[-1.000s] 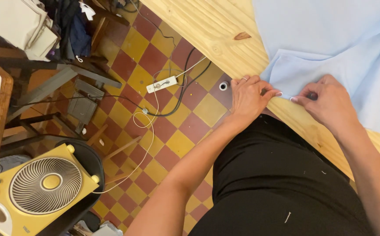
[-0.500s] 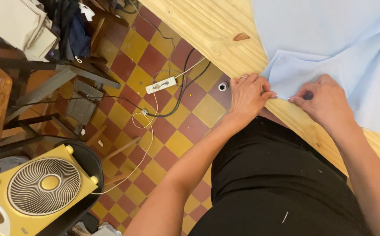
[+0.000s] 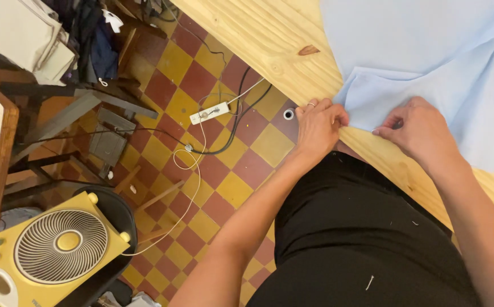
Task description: The person folds a light blue piece of fabric on a wooden table, aligning the edges and smoothing the material with both hands. The fabric is folded in half and then adjusted to ensure the edges are even.
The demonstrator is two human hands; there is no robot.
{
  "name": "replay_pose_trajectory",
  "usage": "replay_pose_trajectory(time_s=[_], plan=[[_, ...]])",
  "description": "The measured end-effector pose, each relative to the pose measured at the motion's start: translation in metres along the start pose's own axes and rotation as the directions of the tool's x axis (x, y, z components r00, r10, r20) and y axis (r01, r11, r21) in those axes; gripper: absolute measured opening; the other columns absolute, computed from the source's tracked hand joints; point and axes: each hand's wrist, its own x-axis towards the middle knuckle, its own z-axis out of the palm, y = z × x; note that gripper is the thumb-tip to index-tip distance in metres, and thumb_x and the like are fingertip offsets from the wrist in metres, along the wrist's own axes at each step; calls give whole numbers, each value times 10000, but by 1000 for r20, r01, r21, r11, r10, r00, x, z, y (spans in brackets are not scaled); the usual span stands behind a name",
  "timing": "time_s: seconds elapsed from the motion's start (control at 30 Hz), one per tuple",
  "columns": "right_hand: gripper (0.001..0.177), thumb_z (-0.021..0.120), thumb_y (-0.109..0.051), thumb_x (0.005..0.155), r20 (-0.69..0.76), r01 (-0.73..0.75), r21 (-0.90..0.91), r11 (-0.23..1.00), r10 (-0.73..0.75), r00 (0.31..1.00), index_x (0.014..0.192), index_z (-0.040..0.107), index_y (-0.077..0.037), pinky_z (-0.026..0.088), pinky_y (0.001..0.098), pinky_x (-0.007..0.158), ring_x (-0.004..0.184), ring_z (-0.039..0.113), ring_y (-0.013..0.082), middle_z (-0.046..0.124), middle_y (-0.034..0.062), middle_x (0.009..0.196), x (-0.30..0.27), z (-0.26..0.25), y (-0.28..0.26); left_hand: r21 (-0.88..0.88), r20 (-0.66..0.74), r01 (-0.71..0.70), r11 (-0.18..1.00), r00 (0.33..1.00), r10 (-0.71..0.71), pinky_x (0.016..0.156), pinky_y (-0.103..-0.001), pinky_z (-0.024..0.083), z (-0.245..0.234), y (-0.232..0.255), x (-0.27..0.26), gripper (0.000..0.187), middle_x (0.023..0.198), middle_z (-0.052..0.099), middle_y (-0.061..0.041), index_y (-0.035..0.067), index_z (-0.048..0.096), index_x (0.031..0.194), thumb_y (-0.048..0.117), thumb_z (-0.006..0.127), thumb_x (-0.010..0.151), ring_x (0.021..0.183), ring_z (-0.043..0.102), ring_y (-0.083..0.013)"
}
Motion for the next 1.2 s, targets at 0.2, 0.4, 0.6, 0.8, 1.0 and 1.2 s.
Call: replay_pose_trajectory(time_s=[0.2,0.4,0.6,0.8,1.0,1.2], plan=[[279,861,-302,816,21,-67,15,998,67,998,677,754,-85,450,414,629,619,594,286,687,75,654,-4,-15,-21,-48,43,-379,924,924,381,774,-400,253,-5,-8,-1,512,941,473,27,227,751,936,-193,684,652,894,460,-236],[255,866,-347,791,-12,-45,-55,997,45,999,715,780,-119,501,438,700,730,683,317,738,82,759,9,-2,-3,139,-6,-797,587,592,806,687,-404,405,-50,33,-2,142,1043,607,-109,-9,630,933,0,537,1039,803,519,-270],[225,793,-302,811,-14,-39,-51,998,39,999,691,774,-113,495,430,669,704,657,310,713,78,761,7,-3,-4,175,141,-830,530,554,821,1180,-432,473,-29,17,-29,264,1396,629,-202,-31,678,1254,123,563,1073,1347,588,-330],[250,832,-306,828,30,-75,-16,997,75,997,684,763,-113,453,401,607,576,598,275,667,92,575,4,-7,-9,254,191,-738,625,672,716,1228,-410,414,-9,15,-35,637,1409,648,-218,-41,592,1380,495,529,1042,1334,640,-293],[275,887,-366,797,34,-86,-57,995,88,996,715,795,-121,480,407,639,632,642,282,712,83,652,8,-7,-9,411,32,-582,702,779,627,1124,-386,499,-13,29,-43,624,1255,733,-193,-44,629,1263,515,580,990,1184,725,-284],[282,856,-374,835,-12,-36,-61,997,35,999,751,795,-111,508,426,730,818,679,300,705,82,913,3,-1,-3,481,46,-489,728,843,536,1179,-438,483,16,19,-56,606,1351,704,-178,3,589,1394,472,603,1010,1279,687,-310]])
